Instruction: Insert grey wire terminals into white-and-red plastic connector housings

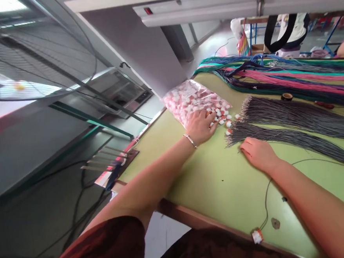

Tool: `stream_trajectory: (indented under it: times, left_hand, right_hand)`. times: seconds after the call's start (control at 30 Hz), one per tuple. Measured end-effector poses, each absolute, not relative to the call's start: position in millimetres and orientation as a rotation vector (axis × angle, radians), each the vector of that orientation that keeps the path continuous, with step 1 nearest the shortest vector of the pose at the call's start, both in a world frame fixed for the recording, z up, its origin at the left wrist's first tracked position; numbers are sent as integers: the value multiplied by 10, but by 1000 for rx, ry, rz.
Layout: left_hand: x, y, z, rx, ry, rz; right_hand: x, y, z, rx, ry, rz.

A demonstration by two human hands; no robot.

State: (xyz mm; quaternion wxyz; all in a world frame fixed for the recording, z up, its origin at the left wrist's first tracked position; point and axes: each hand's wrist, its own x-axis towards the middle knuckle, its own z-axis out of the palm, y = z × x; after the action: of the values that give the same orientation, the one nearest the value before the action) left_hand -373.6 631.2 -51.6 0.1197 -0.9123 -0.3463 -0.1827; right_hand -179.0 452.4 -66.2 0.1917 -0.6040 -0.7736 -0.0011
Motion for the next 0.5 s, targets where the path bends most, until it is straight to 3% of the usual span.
stream_trajectory:
  times: [0.3,0.5]
  left_hand:
    - [-4102,6106,-681,-2812,-531,-596]
    - [-4271,6073,-612,-2995,-605,-411]
  right_hand:
    - [-1785,4525,-665,-1638,-2139,3]
    - [-1767,4514,-593,-1548,-1823,322]
